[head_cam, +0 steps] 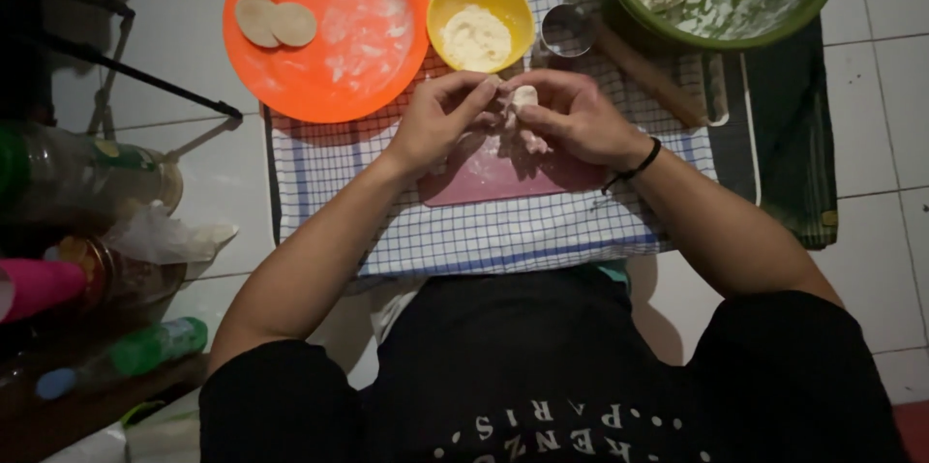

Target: Kneading dough in a bowl and portioning it into small balls on a mat.

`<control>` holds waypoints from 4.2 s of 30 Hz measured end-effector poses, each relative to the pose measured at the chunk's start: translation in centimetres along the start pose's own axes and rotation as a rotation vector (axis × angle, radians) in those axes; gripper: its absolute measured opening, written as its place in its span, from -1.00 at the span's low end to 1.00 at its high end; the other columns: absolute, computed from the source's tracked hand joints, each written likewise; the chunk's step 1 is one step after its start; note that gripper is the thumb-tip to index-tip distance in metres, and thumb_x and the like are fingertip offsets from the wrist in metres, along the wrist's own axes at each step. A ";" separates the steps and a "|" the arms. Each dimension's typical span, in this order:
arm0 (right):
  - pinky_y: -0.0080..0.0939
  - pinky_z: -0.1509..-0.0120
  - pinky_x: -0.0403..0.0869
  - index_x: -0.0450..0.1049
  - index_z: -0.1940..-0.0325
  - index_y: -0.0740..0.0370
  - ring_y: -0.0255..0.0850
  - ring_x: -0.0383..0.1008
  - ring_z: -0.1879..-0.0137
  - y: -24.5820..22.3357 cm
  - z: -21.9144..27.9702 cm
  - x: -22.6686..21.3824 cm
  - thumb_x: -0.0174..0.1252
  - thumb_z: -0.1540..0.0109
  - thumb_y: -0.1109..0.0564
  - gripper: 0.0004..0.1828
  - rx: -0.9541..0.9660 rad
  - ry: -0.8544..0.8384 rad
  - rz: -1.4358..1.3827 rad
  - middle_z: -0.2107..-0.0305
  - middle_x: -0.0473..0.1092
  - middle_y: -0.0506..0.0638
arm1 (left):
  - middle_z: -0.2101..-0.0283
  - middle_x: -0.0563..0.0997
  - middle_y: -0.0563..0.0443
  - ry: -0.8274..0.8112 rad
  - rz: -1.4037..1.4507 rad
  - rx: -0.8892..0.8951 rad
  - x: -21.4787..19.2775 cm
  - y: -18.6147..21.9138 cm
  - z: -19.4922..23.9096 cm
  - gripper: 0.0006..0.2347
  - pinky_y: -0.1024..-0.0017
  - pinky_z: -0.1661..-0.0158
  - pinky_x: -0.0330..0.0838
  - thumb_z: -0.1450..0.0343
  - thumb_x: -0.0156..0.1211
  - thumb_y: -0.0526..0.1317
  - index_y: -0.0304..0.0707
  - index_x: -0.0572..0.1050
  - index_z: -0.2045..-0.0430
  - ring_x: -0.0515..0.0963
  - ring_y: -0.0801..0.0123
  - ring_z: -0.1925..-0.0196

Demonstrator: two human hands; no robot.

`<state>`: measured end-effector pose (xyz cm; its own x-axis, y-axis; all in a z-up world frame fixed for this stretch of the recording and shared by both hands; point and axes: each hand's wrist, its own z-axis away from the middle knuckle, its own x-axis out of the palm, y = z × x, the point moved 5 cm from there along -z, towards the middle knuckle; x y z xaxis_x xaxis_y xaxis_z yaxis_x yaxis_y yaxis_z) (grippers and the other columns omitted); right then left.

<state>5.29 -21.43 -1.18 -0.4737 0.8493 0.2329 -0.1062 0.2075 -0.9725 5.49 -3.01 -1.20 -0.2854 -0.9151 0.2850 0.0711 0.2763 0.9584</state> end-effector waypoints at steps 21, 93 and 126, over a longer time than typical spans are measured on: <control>-0.24 0.44 0.52 0.32 -0.30 0.36 -0.13 0.55 0.40 -0.5 -0.2 0.7 0.09 -0.38 0.28 -0.62 -0.031 -0.150 0.003 0.34 0.46 0.20 | 0.16 0.67 -0.20 0.047 0.008 0.010 -0.2 0.1 0.1 -0.75 0.51 0.51 0.63 -0.52 0.27 -0.23 -0.37 0.54 -0.03 0.65 0.42 0.35; -0.42 0.25 0.38 0.45 -0.14 0.24 -0.40 0.33 0.34 -2.3 1.1 1.4 0.01 -0.44 0.15 -0.77 -0.070 -0.220 0.425 0.24 0.42 -0.08 | 0.11 0.49 -0.05 -0.179 -1.776 1.040 5.8 5.1 -9.7 -0.89 0.21 0.05 0.27 -0.23 0.32 -0.15 -0.06 0.69 0.47 0.41 0.11 0.06; -0.21 0.39 0.52 0.43 -0.08 0.46 -0.10 0.55 0.50 -2.0 0.3 0.1 0.00 -0.38 0.42 -0.79 -0.223 -0.056 0.375 0.54 0.48 0.20 | 0.29 0.70 -0.13 0.024 -0.051 -0.046 0.6 0.8 0.2 -0.84 0.40 0.29 0.73 -0.48 0.29 -0.22 -0.33 0.60 0.16 0.71 0.39 0.27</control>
<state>5.23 -21.90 0.81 -0.4904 0.8597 -0.1429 0.2707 -0.0055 -0.9626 5.14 -3.26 -0.32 -0.2664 -0.9348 0.2350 0.1007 0.2155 0.9713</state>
